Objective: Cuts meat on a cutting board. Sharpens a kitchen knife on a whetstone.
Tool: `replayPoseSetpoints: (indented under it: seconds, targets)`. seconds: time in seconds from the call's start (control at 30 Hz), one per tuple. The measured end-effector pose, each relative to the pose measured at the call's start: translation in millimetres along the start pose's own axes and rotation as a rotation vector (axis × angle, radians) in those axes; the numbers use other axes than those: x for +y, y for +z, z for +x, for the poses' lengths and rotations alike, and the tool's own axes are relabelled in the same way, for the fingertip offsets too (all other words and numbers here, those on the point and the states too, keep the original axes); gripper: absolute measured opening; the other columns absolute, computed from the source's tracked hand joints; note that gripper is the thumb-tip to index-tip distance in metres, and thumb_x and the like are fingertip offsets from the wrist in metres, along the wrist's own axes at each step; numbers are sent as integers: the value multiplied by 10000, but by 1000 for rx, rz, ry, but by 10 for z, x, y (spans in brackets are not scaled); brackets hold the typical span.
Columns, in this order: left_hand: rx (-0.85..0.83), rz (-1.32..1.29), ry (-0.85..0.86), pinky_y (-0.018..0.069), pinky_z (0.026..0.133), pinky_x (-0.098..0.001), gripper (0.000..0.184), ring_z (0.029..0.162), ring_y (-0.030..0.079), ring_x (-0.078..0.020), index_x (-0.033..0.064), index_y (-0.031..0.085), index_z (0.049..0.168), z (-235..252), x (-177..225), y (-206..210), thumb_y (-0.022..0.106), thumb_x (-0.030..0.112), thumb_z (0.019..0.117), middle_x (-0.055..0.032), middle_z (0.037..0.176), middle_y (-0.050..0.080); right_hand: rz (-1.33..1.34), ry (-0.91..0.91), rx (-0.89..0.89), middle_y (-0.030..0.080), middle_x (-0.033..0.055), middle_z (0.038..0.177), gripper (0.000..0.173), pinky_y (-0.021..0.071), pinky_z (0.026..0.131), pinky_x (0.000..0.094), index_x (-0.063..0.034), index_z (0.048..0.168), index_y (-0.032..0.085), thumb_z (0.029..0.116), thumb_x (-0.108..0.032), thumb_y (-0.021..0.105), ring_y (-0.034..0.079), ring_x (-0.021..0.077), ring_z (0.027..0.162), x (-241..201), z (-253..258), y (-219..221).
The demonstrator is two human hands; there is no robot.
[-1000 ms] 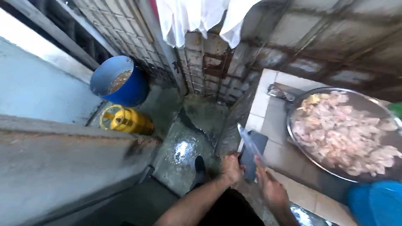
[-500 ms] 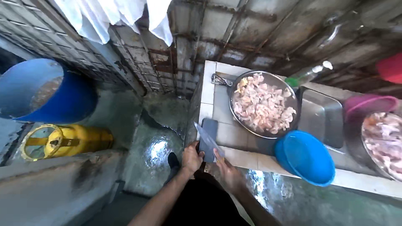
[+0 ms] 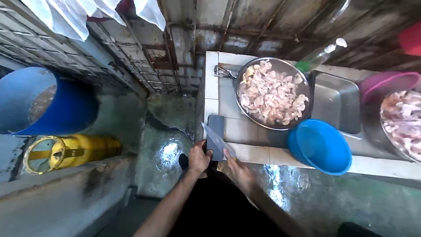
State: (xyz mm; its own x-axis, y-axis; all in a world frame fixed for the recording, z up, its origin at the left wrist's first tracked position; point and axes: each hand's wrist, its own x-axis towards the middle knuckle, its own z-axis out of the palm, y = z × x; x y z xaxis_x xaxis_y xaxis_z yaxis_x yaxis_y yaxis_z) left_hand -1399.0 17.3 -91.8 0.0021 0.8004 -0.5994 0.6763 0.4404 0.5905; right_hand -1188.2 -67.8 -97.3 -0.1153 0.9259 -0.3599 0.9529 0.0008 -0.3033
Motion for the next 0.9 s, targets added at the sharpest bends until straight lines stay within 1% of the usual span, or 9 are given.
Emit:
replayPoseSetpoints:
  seconds: [0.1, 0.23, 0.27, 0.4, 0.53, 0.67, 0.73, 0.8, 0.9]
  targets:
    - [-7, 7, -29, 538, 1032, -464, 539, 1158, 675, -237, 166, 602, 1425, -7, 60, -5, 732, 333, 929, -88, 1317, 670, 10, -44, 133, 754, 163, 937, 495, 586, 546, 558, -292, 1554, 490, 1069, -370, 432, 717, 352, 627, 271, -446, 164]
    - [-8, 34, 1, 555, 1006, -470, 534, 1128, 685, -249, 138, 603, 1421, -9, 63, -27, 739, 300, 931, -108, 1293, 675, 36, -6, 1, 751, 172, 993, 501, 600, 717, 556, -329, 1588, 416, 1090, -359, 456, 735, 366, 795, -220, 282, -157]
    - [-7, 34, 8, 564, 988, -473, 522, 1101, 693, -249, 134, 610, 1410, -2, 68, -23, 743, 289, 929, -110, 1272, 681, 17, 10, -48, 744, 159, 997, 530, 589, 746, 555, -384, 1616, 327, 1097, -381, 434, 729, 364, 833, -334, 532, -242]
    - [-4, 43, 27, 582, 939, -496, 498, 1034, 711, -255, 117, 628, 1366, 8, 46, -29, 757, 287, 916, -111, 1198, 708, 31, 16, -30, 739, 131, 1024, 575, 591, 725, 551, -467, 1628, 206, 1098, -408, 421, 726, 346, 826, -313, 644, -216]
    - [5, 19, 7, 571, 965, -503, 525, 1077, 699, -265, 123, 615, 1389, 21, 60, -7, 758, 299, 915, -112, 1236, 693, 10, 78, -59, 729, 167, 1148, 506, 599, 686, 575, -385, 1593, 387, 1089, -380, 426, 733, 371, 786, 339, -458, -16]
    - [-5, -10, 3, 567, 987, -461, 524, 1092, 696, -233, 132, 616, 1397, 25, 3, 8, 744, 298, 917, -97, 1244, 695, 95, 72, 7, 738, 153, 1047, 523, 594, 621, 580, -322, 1557, 477, 1036, -338, 528, 722, 337, 713, 850, -1239, -124]
    - [-26, 3, -4, 551, 1019, -446, 534, 1131, 685, -227, 139, 604, 1415, 35, 15, -13, 724, 317, 926, -89, 1272, 688, 215, 46, 38, 740, 163, 1061, 589, 612, 684, 557, -224, 1567, 467, 1003, -323, 608, 729, 311, 751, 949, -1226, -208]
    - [-39, 5, -13, 536, 1041, -444, 537, 1159, 674, -228, 139, 601, 1417, 49, 41, -35, 720, 316, 924, -91, 1290, 682, 415, 77, 58, 722, 124, 964, 618, 605, 642, 493, -185, 1577, 423, 1003, -302, 621, 687, 250, 682, 854, -962, -331]
    - [-44, 6, -14, 540, 1035, -439, 539, 1150, 680, -223, 135, 601, 1412, 61, 46, -40, 722, 325, 923, -89, 1278, 687, 804, 87, -26, 700, 50, 862, 451, 571, 525, 365, -130, 1488, 481, 1079, -313, 432, 643, 176, 606, 488, -404, -592]
